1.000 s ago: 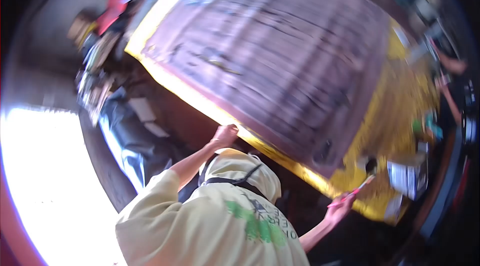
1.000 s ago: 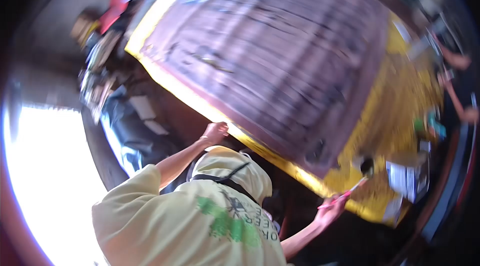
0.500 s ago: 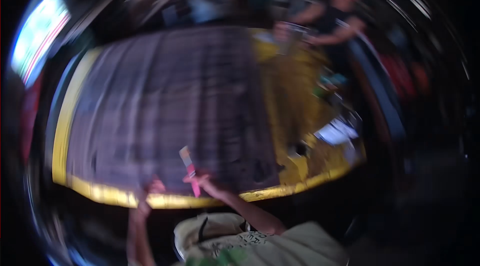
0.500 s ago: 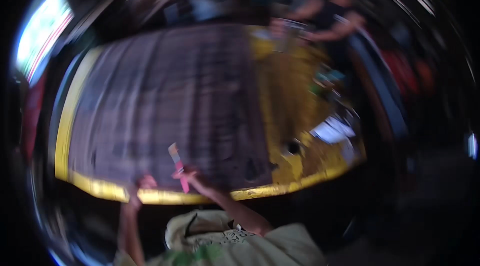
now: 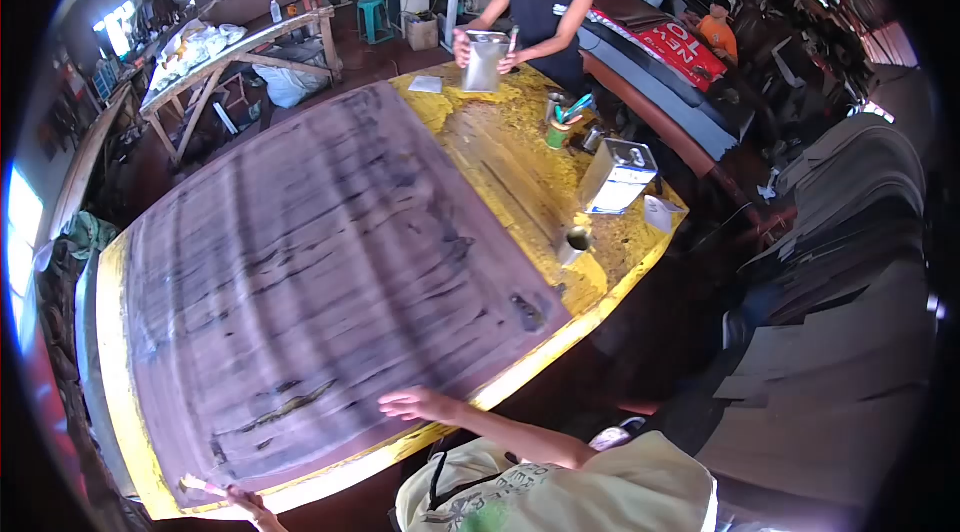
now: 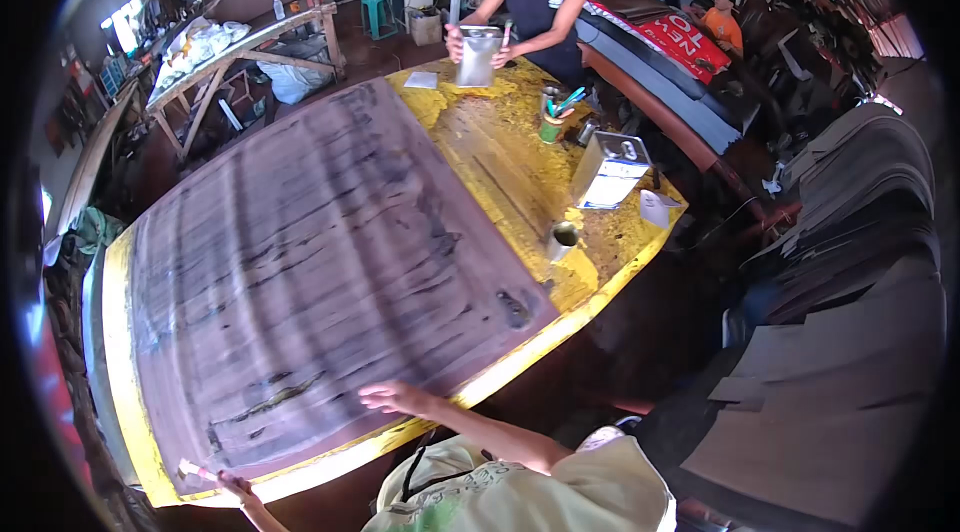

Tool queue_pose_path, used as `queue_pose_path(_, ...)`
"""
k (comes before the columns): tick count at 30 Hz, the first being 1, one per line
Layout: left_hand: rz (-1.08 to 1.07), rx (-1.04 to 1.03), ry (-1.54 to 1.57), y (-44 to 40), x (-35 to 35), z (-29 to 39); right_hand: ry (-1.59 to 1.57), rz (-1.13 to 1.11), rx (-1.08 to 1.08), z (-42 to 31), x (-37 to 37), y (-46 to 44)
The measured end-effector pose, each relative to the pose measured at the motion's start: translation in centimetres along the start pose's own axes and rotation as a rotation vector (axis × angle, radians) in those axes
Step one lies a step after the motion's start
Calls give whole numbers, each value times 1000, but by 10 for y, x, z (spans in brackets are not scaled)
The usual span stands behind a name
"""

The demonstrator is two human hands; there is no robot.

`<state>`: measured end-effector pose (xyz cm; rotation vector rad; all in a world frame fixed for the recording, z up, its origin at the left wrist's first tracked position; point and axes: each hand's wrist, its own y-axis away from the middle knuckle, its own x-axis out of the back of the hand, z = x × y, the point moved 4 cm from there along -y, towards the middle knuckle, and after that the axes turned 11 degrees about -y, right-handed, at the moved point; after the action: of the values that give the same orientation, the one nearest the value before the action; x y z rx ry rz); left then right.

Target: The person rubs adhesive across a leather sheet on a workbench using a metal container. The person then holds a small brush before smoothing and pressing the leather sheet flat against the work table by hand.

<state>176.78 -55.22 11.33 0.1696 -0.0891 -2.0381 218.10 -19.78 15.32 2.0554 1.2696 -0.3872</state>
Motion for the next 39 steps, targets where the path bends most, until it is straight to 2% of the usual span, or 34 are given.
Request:
queue_pose_path(1,187,103,-114,-4,7,-10,0,66,-23,16,9,-4)
queue_pose_path(3,289,354,-350,-5,17,19,-3,164,-50,28,7,3)
queue_pose_path(4,393,284,-196,-35,69,4,4,201,-46,36,4,3)
queue_pose_path(5,345,293,-50,-61,119,-1,9,236,-47,45,-3,2)
queue_pose_path(9,316,404,-223,-51,115,29,-88,296,-43,63,-46,1)
queue_pose_path(10,252,386,-194,-56,120,19,-56,273,-29,68,-59,-5)
queue_pose_path(11,163,446,-80,-68,132,-4,-24,243,-16,74,-72,-14)
queue_pose_path(12,50,519,229,-71,128,-29,14,174,4,83,-83,-26)
queue_pose_path(13,165,475,248,-35,69,-8,27,133,11,93,-100,-38)
queue_pose_path(15,-58,569,340,19,-19,-5,145,46,-20,97,-143,-65)
queue_pose_path(16,-193,632,490,46,-59,-5,161,-45,36,105,-164,-81)
queue_pose_path(17,-217,657,441,72,-90,-4,288,-63,171,115,-179,-98)
queue_pose_path(18,-439,648,448,93,-118,4,314,-91,190,122,-195,-109)
queue_pose_path(19,-499,637,451,107,-136,4,58,-138,105,132,-212,-117)
queue_pose_path(20,-539,608,520,117,-146,4,91,-80,-48,110,-233,-106)
queue_pose_path(21,-444,620,552,122,-146,3,141,-34,-212,83,-246,-96)
queue_pose_path(22,-308,677,411,123,-143,7,158,-26,-77,95,-244,-109)
queue_pose_path(23,-287,605,347,126,-138,1,161,-54,27,125,-249,-122)
queue_pose_path(24,-240,698,416,125,-129,6,53,-3,80,138,-249,-128)
queue_pose_path(25,-285,698,379,124,-125,11,394,238,559,133,-248,-135)
queue_pose_path(26,-503,721,429,114,-106,-14,-386,305,40,205,-204,-173)
queue_pose_path(27,-482,653,82,104,-82,-8,-235,168,130,124,-237,-160)
queue_pose_path(28,-357,509,-140,89,-58,10,-75,301,108,95,-245,-162)
queue_pose_path(29,-260,445,-208,75,-20,-1,94,320,240,88,-246,-169)
queue_pose_path(31,34,399,-174,47,58,6,-44,337,230,85,-245,-182)
queue_pose_path(32,119,401,-214,34,102,1,59,331,251,89,-246,-187)
queue_pose_path(35,255,362,-365,-14,213,-7,246,370,189,110,-269,-213)
queue_pose_path(37,421,323,-506,-44,278,1,250,396,153,132,-304,-229)
queue_pose_path(39,451,234,-750,-75,336,11,213,348,134,167,-343,-248)
